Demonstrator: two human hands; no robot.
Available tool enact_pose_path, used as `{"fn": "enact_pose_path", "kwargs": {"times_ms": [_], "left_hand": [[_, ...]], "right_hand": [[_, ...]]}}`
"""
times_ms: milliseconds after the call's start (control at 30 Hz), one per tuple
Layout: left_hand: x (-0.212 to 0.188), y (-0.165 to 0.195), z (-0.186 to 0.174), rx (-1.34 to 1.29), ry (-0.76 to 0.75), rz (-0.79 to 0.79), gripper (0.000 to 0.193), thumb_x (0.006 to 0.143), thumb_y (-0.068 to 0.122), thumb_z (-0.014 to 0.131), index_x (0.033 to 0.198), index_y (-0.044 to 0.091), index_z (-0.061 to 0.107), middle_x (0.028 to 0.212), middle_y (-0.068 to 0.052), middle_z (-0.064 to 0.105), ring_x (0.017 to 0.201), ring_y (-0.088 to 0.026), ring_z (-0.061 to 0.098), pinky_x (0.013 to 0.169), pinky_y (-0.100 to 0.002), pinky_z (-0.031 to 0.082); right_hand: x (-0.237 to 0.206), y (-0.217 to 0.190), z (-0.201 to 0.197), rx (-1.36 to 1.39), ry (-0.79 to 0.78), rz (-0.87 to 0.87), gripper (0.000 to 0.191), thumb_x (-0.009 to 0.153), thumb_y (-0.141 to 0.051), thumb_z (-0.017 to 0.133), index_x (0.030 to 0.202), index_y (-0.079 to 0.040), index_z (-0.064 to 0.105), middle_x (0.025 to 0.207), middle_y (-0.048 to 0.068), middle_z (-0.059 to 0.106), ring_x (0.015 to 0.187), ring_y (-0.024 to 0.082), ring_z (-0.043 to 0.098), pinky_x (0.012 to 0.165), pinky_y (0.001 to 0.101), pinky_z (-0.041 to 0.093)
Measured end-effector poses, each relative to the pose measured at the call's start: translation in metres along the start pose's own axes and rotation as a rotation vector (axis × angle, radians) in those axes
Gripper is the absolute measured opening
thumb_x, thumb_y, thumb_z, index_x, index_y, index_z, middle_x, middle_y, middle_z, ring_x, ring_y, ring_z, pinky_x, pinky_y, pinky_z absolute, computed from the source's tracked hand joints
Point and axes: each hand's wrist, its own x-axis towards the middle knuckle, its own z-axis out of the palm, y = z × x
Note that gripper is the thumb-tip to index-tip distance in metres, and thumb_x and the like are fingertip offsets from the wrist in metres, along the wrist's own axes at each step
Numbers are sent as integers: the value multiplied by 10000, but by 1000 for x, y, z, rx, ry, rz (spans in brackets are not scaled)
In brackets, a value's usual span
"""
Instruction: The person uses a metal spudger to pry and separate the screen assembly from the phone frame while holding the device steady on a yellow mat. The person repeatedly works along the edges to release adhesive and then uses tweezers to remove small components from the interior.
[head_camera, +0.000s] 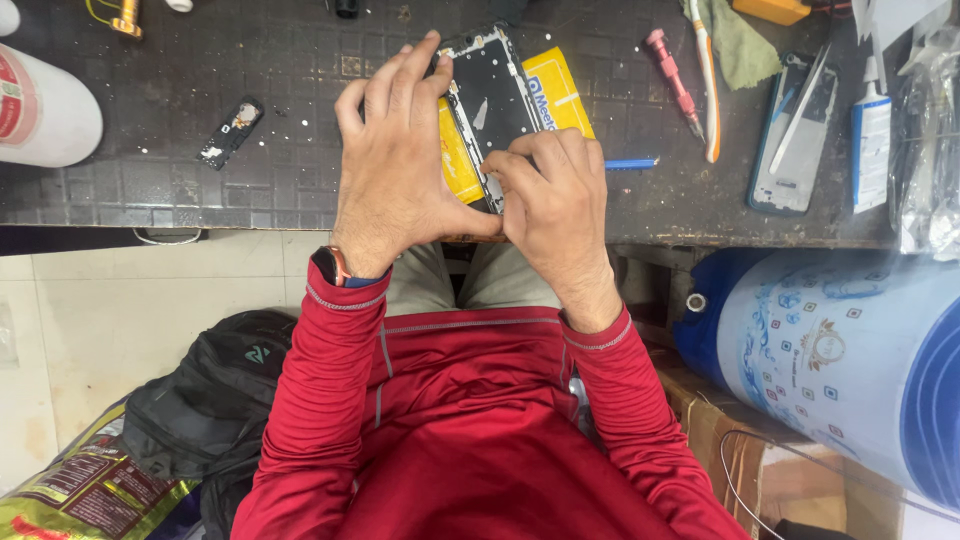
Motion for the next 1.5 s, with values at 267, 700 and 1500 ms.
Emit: {"fn": "enact_pose_path", "kwargs": {"times_ms": [267,700,1500], "left_hand": [[1,-4,-1,-2,5,7,1289,509,658,948,1439,-100,477,1570,-226,407,1463,-385,363,1165,-541,232],[-4,-9,-4,12,14,1,1280,526,693,945,1423,-93,480,1564,-219,416,1462,-378,373,1173,-539,236],[-4,-12,1,-4,7,4,1294,513,671,951,1443,-95,480,1578,-226,401,1471,-386,361,1158,-541,230]], "right_hand": [[3,-2,3,24,9,8,218,842,-5,748,1025,-120,720,1013,20,611,990,250,567,876,410,420],[1,-10,9,31,29,12,206,859,-20,758,1030,-130,726,1001,15,614,978,254,566,875,413,415],[-3,-11,11,-15,44,50,176,885,-49,766,1036,-131,728,996,9,607,963,249,558,851,409,404]]}}
